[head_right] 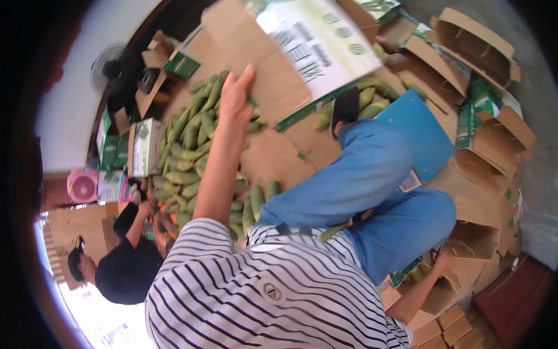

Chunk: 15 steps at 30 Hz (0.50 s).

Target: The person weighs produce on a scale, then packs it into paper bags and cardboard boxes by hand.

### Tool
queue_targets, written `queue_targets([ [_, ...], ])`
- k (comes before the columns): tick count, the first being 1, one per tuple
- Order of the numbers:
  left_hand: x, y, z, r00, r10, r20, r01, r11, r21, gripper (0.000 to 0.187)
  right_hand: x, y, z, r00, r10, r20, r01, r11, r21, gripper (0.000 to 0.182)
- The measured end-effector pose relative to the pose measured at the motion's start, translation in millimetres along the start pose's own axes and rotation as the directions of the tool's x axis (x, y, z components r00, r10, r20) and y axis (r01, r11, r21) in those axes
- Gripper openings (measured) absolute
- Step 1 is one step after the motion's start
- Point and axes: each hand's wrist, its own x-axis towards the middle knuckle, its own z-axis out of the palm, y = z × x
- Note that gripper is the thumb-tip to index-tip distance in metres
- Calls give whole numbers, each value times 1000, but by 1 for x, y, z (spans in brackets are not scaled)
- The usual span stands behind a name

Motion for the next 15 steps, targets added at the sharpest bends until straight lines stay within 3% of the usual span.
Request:
queue_targets([
  [5, 0, -30, -54, 944, -204, -260, 175, 976, -132, 32, -13, -14, -1, 1000, 21, -4, -22, 996, -87, 34],
  [10, 1, -28, -127, 883, -138, -448, 150, 989, -7, 33, -23, -22, -5, 998, 59, 2, -59, 998, -21, 32],
  [11, 4, -19, -151, 896, -118, -427, 127, 992, -7, 34, -18, -19, -4, 999, 38, -1, -38, 999, -16, 32],
  [15, 12, 58, -196, 825, 42, -563, -27, 999, 35, 37, -47, -38, -6, 999, 32, 13, -32, 998, -47, 31],
])
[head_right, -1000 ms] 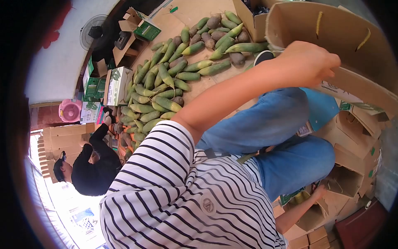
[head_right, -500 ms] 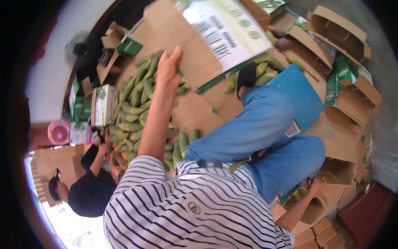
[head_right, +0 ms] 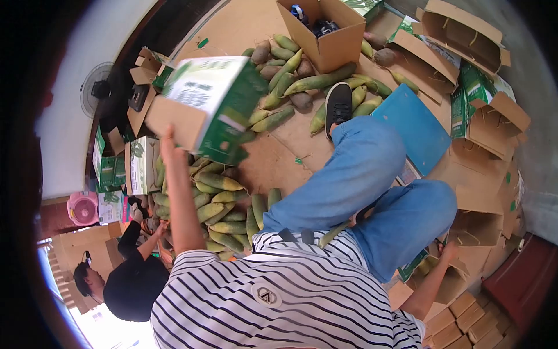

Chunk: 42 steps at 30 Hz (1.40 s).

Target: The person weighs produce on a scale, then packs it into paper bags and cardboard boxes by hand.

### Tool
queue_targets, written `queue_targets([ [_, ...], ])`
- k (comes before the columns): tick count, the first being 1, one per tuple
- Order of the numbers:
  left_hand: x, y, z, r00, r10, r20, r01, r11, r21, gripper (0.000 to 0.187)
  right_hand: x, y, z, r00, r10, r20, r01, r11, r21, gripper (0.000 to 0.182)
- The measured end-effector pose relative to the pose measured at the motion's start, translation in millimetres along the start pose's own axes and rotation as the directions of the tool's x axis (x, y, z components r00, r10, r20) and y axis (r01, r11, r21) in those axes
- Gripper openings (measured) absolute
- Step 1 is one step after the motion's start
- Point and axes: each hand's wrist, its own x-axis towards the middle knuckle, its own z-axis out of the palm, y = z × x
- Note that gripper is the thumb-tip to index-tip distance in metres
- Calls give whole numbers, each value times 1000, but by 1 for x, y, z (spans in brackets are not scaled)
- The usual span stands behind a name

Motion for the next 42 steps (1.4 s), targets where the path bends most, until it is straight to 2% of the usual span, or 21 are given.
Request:
queue_targets([
  [1, 41, 12, -27, 995, 103, 14, -104, 993, 58, 37, 3, 7, 0, 1000, -10, 5, 10, 1000, -3, 30],
  [4, 109, 57, -61, 970, 190, -152, -191, 982, 10, 37, 45, 33, 3, 999, -46, 21, 46, 999, -6, 30],
  [5, 139, 59, -84, 966, 233, -110, -232, 972, 16, 45, 55, 40, 3, 998, -55, 28, 56, 998, -3, 29],
  [8, 120, 40, -81, 999, 0, 54, 18, 937, -349, 56, 58, 48, 5, 996, -82, 37, 80, 996, 46, 29],
  [9, 125, 13, -83, 977, -191, -91, 169, 963, -209, 61, 57, 49, 5, 995, -90, 33, 87, 994, 67, 28],
  [11, 80, -43, -51, 924, -313, -220, 348, 927, 142, 64, 57, 49, 6, 997, -81, 15, 79, 994, 71, 28],
  [12, 53, -74, -40, 922, -383, -63, 383, 869, 314, 60, 59, 51, 6, 997, -72, 2, 72, 995, 70, 28],
  [14, -17, -115, 3, 843, -502, 193, 394, 820, 415, 50, 81, 66, 2, 989, -64, 130, 48, 991, 129, 27],
  [15, -47, -126, 25, 783, -543, 304, 353, 790, 502, 46, 88, 74, -1, 976, -101, 191, 82, 991, 104, 23],
  [17, -104, -140, 74, 648, -590, 481, 228, 753, 617, 37, 61, 62, 7, 993, -103, 59, 76, 930, 360, 20],
  [18, -126, -141, 94, 567, -574, 591, 131, 770, 624, 33, 87, 84, 9, 993, -73, 97, 26, 910, 414, 17],
  [21, -180, -129, 151, 421, -351, 836, -248, 842, 479, 26, 30, 34, 2, 999, -44, 20, 42, 996, 84, 23],
  [22, -200, -117, 171, 361, -243, 901, -391, 837, 382, 24, 32, 36, 4, 999, -25, 30, 20, 989, 143, 24],
  [25, -262, -83, 213, 249, -61, 967, -531, 826, 189, 24, 32, 28, 4, 999, 49, 11, -49, 996, 74, 26],
  [28, -306, -67, 239, -100, 48, 994, -814, 570, -110, 26, 22, 19, -5, 997, 64, 40, -70, 987, 144, 30],
  [31, -335, -70, 252, -259, -209, 943, -890, 432, -148, 26, 9, 7, -7, 997, 73, 30, -78, 964, 255, 29],
  [34, -334, -98, 254, -312, -324, 893, -910, 371, -183, 25, 14, 7, -9, 997, 78, 13, -77, 933, 351, 24],
  [35, -327, -108, 252, -260, -423, 868, -959, 218, -182, 26, 22, 7, -13, 995, 89, 39, -97, 927, 363, 23],
  [38, -320, -115, 248, -264, -490, 831, -959, 40, -281, 27, 29, 10, -26, 992, 83, 94, -117, 889, 443, 23],
  [41, -317, -107, 248, -294, -423, 857, -953, 196, -230, 27, 17, -11, -39, 998, -27, 58, -4, 881, 473, 24],
  [42, -317, -109, 249, -291, -438, 851, -955, 180, -234, 27, 11, -19, -44, 996, -78, 31, 55, 882, 468, 24],
])
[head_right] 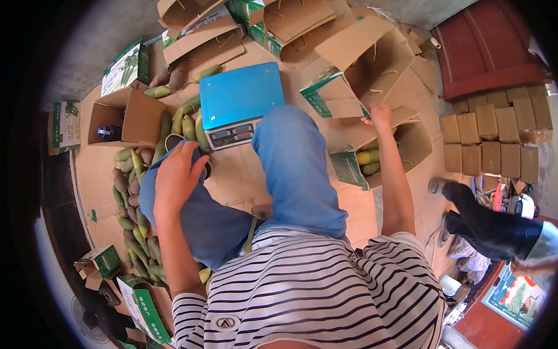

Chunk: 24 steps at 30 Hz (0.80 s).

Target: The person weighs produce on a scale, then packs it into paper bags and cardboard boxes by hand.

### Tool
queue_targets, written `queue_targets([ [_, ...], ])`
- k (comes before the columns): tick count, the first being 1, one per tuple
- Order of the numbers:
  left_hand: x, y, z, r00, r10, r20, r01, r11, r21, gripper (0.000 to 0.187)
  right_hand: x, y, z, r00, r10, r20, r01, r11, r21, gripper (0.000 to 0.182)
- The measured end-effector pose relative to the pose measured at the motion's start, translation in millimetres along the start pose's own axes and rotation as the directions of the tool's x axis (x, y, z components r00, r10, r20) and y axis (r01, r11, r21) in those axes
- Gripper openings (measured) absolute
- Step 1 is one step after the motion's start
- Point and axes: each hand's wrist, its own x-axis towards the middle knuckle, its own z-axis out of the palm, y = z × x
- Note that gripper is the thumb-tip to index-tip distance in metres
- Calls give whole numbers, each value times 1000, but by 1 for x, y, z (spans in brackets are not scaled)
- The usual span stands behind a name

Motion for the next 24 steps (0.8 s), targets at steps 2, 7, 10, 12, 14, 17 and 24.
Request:
queue_targets([
  [2, 0, -5, 5, 1000, -18, 21, 17, 999, 33, 28, -2, -20, -4, 988, -148, 40, 151, 981, -120, 24],
  [7, 0, -4, 3, 1000, -1, 15, 0, 999, 49, 26, -22, -100, 2, 819, -495, 290, 558, 803, -208, 30],
  [10, 0, -4, 5, 999, -9, 31, 7, 998, 55, 25, -6, -148, 32, 636, -631, 444, 755, 628, -189, 34],
  [12, 1, -4, 6, 998, -20, 55, 16, 997, 69, 26, -2, -180, 66, 586, -627, 513, 797, 561, -225, 35],
  [14, 2, -4, 7, 997, -30, 69, 26, 998, 61, 26, 0, -199, 107, 525, -637, 565, 850, 430, -305, 36],
  [17, 1, -5, 6, 997, -36, 62, 34, 998, 44, 26, 3, -220, 168, 470, -602, 645, 874, 214, -437, 33],
  [24, 2, -9, 2, 997, -34, 68, 34, 999, 11, 26, 25, -220, 244, 507, -424, 750, 859, 184, -477, 30],
])
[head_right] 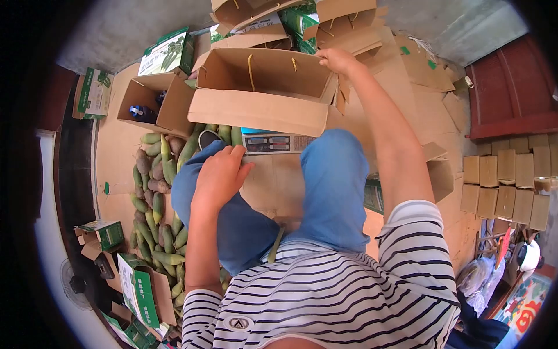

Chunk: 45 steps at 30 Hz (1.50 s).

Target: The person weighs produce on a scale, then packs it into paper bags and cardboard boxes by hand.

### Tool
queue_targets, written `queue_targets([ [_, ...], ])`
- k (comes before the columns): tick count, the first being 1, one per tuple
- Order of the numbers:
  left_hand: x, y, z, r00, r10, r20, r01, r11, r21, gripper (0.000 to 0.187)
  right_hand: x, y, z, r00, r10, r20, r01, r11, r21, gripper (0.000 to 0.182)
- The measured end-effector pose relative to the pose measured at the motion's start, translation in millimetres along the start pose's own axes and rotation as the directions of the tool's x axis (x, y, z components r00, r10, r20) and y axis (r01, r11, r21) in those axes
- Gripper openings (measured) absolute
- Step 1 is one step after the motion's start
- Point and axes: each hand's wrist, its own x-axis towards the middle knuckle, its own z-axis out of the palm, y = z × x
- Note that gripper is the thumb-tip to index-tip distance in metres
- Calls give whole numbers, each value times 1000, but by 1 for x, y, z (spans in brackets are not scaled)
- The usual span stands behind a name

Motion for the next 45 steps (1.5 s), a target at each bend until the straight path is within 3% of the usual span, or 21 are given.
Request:
queue_targets([
  [2, 0, -1, -1, 1000, 7, -8, -7, 1000, -8, 26, 4, 7, 14, 989, 109, -95, -112, 994, -20, 31],
  [5, 0, 1, -1, 1000, 20, -14, -20, 1000, -19, 27, -17, -49, 12, 927, -61, -370, -43, 963, -267, 34],
  [6, 0, 2, -2, 1000, 13, -8, -13, 1000, -18, 27, -41, -96, -10, 976, -30, -214, 14, 997, -74, 43],
  [7, 1, 4, -3, 1000, 6, 1, -6, 1000, -16, 27, -48, -108, 6, 970, -155, -185, 152, 988, -31, 53],
  [8, 1, 5, -2, 1000, 3, 2, -3, 1000, -18, 28, -62, -125, 6, 972, -235, -11, 235, 969, 79, 62],
  [9, 1, 6, -1, 1000, 2, 5, -2, 1000, -18, 28, -73, -136, 12, 954, -277, 113, 257, 952, 166, 55],
  [12, 3, 8, 1, 1000, 7, 16, -7, 1000, -4, 29, -78, -129, 30, 937, -207, 283, 219, 976, -12, 42],
  [15, 3, 8, 3, 1000, 4, 21, -4, 1000, -2, 30, -72, -109, 32, 933, -276, 229, 254, 960, 120, 41],
  [18, 3, 9, 1, 1000, -2, 22, 1, 1000, 13, 30, -75, -91, 26, 887, -411, 210, 386, 910, 152, 36],
  [21, 3, 8, 3, 1000, 21, -2, -21, 1000, 5, 30, -91, -85, 17, 902, -315, 296, 284, 948, 144, 35],
  [24, 4, 9, 5, 999, 36, -10, -36, 999, -3, 30, -92, -78, 26, 901, -308, 306, 280, 951, 135, 38],
  [27, 6, 10, 7, 999, 39, 3, -39, 999, -3, 29, -92, -79, 29, 909, -327, 260, 308, 945, 113, 43],
  [33, 10, 14, 8, 999, 29, 34, -30, 999, 14, 29, -105, -102, 6, 921, -184, 343, 216, 975, -56, 61],
  [36, 10, 16, 8, 999, 33, 39, -33, 999, 23, 30, -111, -99, 8, 945, -264, 194, 282, 957, -72, 53],
  [42, 7, 12, 13, 998, 62, 15, -63, 996, 61, 31, -112, -78, 19, 953, -208, 220, 213, 977, 3, 43],
  [45, 6, 13, 11, 999, 47, 25, -49, 996, 72, 30, -106, -80, 13, 922, -149, 358, 184, 981, -66, 35],
])
